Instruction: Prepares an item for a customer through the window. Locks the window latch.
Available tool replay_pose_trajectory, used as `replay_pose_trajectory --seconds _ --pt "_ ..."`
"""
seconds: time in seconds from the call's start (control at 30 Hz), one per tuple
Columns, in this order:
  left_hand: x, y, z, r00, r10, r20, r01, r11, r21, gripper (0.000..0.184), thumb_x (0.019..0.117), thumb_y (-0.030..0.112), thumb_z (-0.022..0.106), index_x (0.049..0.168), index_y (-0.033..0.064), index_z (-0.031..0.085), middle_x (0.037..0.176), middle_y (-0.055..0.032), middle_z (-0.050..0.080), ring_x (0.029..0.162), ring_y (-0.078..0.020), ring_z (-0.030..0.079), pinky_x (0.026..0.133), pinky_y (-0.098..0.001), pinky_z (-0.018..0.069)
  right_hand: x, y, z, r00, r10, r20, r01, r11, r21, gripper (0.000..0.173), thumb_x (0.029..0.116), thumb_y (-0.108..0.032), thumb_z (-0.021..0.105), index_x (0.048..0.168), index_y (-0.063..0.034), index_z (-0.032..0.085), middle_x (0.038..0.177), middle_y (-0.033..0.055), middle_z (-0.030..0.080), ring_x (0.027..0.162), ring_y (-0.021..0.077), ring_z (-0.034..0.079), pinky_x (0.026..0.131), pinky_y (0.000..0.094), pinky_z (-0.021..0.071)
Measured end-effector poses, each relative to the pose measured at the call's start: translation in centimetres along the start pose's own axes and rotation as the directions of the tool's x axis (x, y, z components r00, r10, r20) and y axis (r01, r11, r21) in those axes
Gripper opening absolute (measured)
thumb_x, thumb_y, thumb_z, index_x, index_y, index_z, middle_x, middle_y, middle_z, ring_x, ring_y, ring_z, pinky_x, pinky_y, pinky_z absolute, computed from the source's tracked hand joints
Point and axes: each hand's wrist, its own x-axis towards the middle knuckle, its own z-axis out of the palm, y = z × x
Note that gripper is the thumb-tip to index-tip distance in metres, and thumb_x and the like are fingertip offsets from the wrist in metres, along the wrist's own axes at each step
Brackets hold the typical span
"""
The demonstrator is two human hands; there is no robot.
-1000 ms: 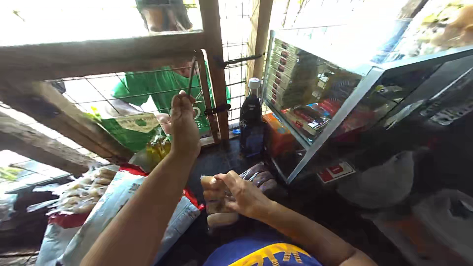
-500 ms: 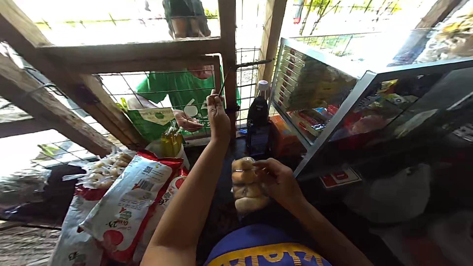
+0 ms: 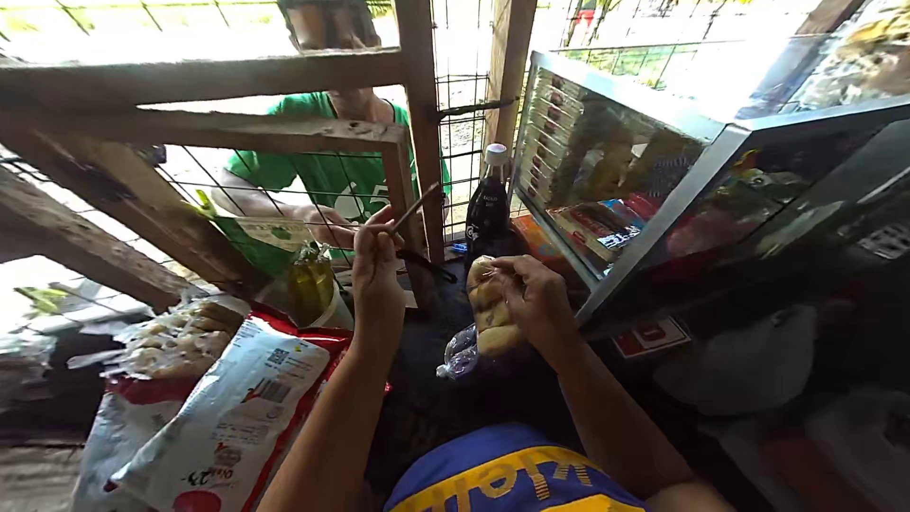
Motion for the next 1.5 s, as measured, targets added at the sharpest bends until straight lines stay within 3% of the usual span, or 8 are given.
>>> replay_pose_trajectory --seconds 0.1,0.27,0.43,0.57,0.8,0.97,1.17,1.5 --pt "0.2 0.1 0.3 0.999 -0.044 -0.026 0.045 0.998 0.045 0.034 0.11 0.014 0.034 0.129 -0.0076 0.052 0.136 -0.0102 0.056 0.124 -0.0067 0.053 0.107 -0.027 0.0443 0.8 0.2 -0.3 0.996 0.006 0.093 -0.002 0.999 -0.047 0.023 0.0993 -0.009 0.061 0.117 -0.0009 0.072 0.106 0.0189 0.071 0.095 0.0315 0.071 0.085 0.0489 0.0582" --pt "0.5 -0.2 0.4 0.999 0.036 -0.033 -0.035 0.999 0.017 0.025 0.1057 0.006 0.038 0.109 -0.0083 0.058 0.133 -0.0183 0.053 0.123 -0.0138 0.052 0.103 -0.0258 0.0454 2.9 -0.3 0.8 0.99 0.003 0.143 0.009 0.997 -0.077 0.027 0.1027 -0.011 0.055 0.121 0.0032 0.069 0.112 0.0256 0.07 0.1 0.0389 0.07 0.089 0.0555 0.0547" --pt "0.3 -0.6 0.0 0.999 0.04 -0.003 -0.04 0.997 -0.064 0.026 0.1083 0.01 0.035 0.106 -0.0021 0.058 0.13 -0.0123 0.051 0.119 -0.0113 0.051 0.1 -0.0252 0.0449 5.0 -2.0 2.4 0.986 -0.016 0.169 0.03 0.996 -0.082 0.026 0.1029 -0.009 0.052 0.12 0.0016 0.07 0.112 0.0231 0.071 0.1 0.0361 0.07 0.089 0.0524 0.0548" --pt "-0.3 -1.0 -0.2 0.998 0.059 -0.003 -0.059 0.993 -0.1 0.027 0.1083 0.009 0.033 0.105 -0.002 0.058 0.138 -0.0154 0.051 0.134 -0.0162 0.046 0.111 -0.0301 0.0403 7.2 -2.5 4.0 0.975 -0.066 0.214 0.078 0.996 -0.049 0.025 0.101 -0.005 0.053 0.116 0.0 0.072 0.111 0.0195 0.072 0.102 0.0315 0.071 0.092 0.0474 0.0556" --pt "-0.9 -0.6 0.0 1.0 0.024 -0.004 -0.025 0.988 -0.15 0.026 0.1096 0.011 0.034 0.106 0.0 0.058 0.137 -0.0115 0.049 0.125 -0.0116 0.05 0.102 -0.0258 0.0465 10.3 -1.9 8.0 0.956 -0.131 0.262 0.13 0.991 0.019 0.022 0.0987 -0.004 0.053 0.106 0.0028 0.073 0.1 0.0194 0.072 0.093 0.0299 0.07 0.086 0.0461 0.054" --pt "-1.0 -0.8 -0.3 1.0 0.016 0.015 -0.013 0.985 -0.169 0.028 0.1089 0.009 0.032 0.106 -0.0017 0.057 0.139 -0.0134 0.048 0.129 -0.014 0.05 0.104 -0.0289 0.048 11.3 -2.1 10.3 0.933 0.028 0.359 -0.021 1.0 -0.022 0.023 0.098 -0.01 0.058 0.114 0.0034 0.069 0.104 0.0202 0.072 0.1 0.0313 0.07 0.092 0.0504 0.0524" --pt "-1.3 -1.0 0.0 0.999 -0.024 0.026 0.029 0.975 -0.22 0.028 0.1083 0.01 0.032 0.107 -0.0008 0.057 0.145 -0.0143 0.044 0.137 -0.0185 0.046 0.108 -0.0368 0.0486 12.4 -2.6 10.7 0.92 0.083 0.382 -0.052 0.994 -0.092 0.021 0.0974 -0.007 0.059 0.112 0.0051 0.068 0.104 0.0225 0.072 0.103 0.0347 0.07 0.093 0.0514 0.0523" --pt "-1.4 -1.0 -0.2 1.0 0.003 0.026 0.002 0.982 -0.189 0.028 0.1076 0.009 0.031 0.105 0.0003 0.057 0.145 -0.015 0.044 0.136 -0.0212 0.047 0.107 -0.037 0.0498 16.1 -1.4 12.5 0.92 -0.051 0.388 0.006 0.993 0.116 0.022 0.0854 -0.012 0.071 0.106 -0.0029 0.072 0.101 0.0108 0.073 0.095 0.0176 0.07 0.089 0.0409 0.0547"
